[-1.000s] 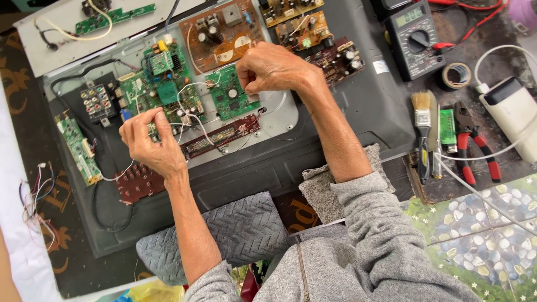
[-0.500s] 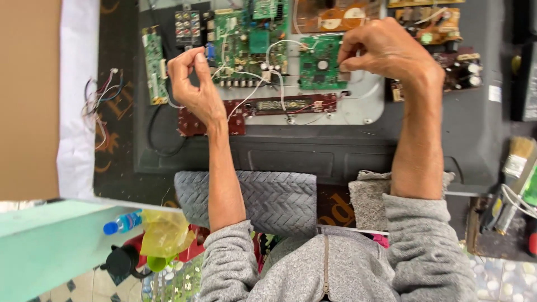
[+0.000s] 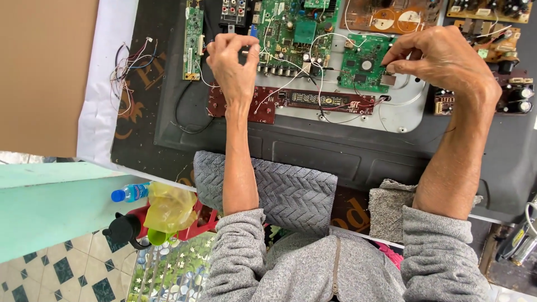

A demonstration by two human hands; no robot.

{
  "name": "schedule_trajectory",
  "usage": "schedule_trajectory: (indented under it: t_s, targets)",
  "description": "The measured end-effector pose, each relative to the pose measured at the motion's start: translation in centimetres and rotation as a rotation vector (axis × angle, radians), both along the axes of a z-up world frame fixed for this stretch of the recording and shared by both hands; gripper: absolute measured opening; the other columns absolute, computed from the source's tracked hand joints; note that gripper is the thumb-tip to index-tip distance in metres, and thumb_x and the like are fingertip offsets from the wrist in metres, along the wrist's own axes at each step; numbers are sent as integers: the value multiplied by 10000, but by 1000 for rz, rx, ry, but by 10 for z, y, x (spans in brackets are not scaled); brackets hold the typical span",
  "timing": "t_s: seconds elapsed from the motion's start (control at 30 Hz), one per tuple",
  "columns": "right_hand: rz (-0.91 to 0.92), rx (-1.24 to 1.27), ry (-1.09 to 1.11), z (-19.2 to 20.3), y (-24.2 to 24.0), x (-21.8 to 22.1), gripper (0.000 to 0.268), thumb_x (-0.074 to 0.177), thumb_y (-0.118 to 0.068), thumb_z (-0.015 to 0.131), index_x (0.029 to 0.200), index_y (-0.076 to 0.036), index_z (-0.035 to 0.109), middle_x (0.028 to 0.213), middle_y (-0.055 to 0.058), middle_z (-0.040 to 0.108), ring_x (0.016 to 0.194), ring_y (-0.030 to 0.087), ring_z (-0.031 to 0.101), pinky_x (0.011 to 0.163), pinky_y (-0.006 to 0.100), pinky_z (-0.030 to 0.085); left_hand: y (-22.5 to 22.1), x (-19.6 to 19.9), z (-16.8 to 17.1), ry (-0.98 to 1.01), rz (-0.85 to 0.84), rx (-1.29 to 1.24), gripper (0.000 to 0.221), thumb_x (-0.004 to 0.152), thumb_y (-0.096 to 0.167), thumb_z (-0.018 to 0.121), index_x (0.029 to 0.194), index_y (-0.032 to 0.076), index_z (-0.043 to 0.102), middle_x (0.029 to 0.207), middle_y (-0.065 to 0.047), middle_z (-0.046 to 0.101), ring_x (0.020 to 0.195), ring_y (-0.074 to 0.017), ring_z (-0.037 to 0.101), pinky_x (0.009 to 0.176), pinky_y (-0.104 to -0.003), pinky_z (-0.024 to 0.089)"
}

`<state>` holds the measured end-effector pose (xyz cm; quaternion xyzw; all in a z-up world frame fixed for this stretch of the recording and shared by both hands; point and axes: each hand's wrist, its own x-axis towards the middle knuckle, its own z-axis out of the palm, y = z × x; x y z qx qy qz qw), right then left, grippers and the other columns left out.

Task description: Connecting and routing thin wires on the internal circuit boards of a disassembled television.

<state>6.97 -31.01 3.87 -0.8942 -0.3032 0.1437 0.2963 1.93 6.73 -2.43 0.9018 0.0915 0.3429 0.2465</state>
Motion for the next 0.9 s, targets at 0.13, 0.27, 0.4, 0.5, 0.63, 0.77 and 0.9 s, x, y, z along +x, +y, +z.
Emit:
schedule_trajectory:
  t_s: [0.13,0.27,0.4,0.5,0.63,0.77,0.9]
  targets:
    - [-33,-8,35,3,2,-1,220,1053,-110,684,1263,-62,728,1187,155,711,1133,379,650,985,589,575,-7,-8,9,33,-56,92,266,759,53,821,940,243,779,1017,23,520,1004,-217,494,866,-424,435]
    - [13,-9,6,-5,-3,2,270,1061,-155,663,1316,-73,697,1266,161,675,1189,413,614,994,632,558,-8,-6,3,61,-73,134,305,761,94,893,985,244,751,1055,3,494,1029,-252,490,897,-473,427]
    - [3,-20,9,-5,-3,2,260,1067,-160,670,1307,-67,704,1258,157,678,1172,396,619,978,610,563,-10,-6,0,41,-64,172,315,781,119,937,1010,204,738,1062,-12,490,1024,-261,477,884,-472,424]
    - [1,-21,3,-2,0,-1,238,1072,-148,671,1293,-67,710,1239,155,686,1146,391,628,961,604,571,-9,-2,0,11,-107,206,390,727,111,976,1028,238,763,1052,3,518,1042,-232,490,844,-410,469]
    - [26,-11,12,-5,-1,1,276,1072,-147,651,1334,-64,684,1247,163,679,1174,413,621,1005,625,553,-14,-6,7,-10,-171,210,343,768,34,930,982,230,748,1041,3,472,1027,-245,460,847,-435,413]
    - [30,-19,-3,-8,-3,3,262,1080,-160,650,1326,-78,690,1244,149,681,1162,400,621,996,621,554,-15,-6,8,-7,-208,196,259,802,21,872,934,202,741,1002,5,477,1027,-250,454,856,-425,410]
    - [19,-16,11,1,1,-1,249,1083,-128,645,1321,-70,690,1232,157,687,1159,403,628,1000,616,559,-15,-3,5,-68,-229,272,260,841,-44,800,943,195,783,961,9,459,961,-240,437,821,-411,413]
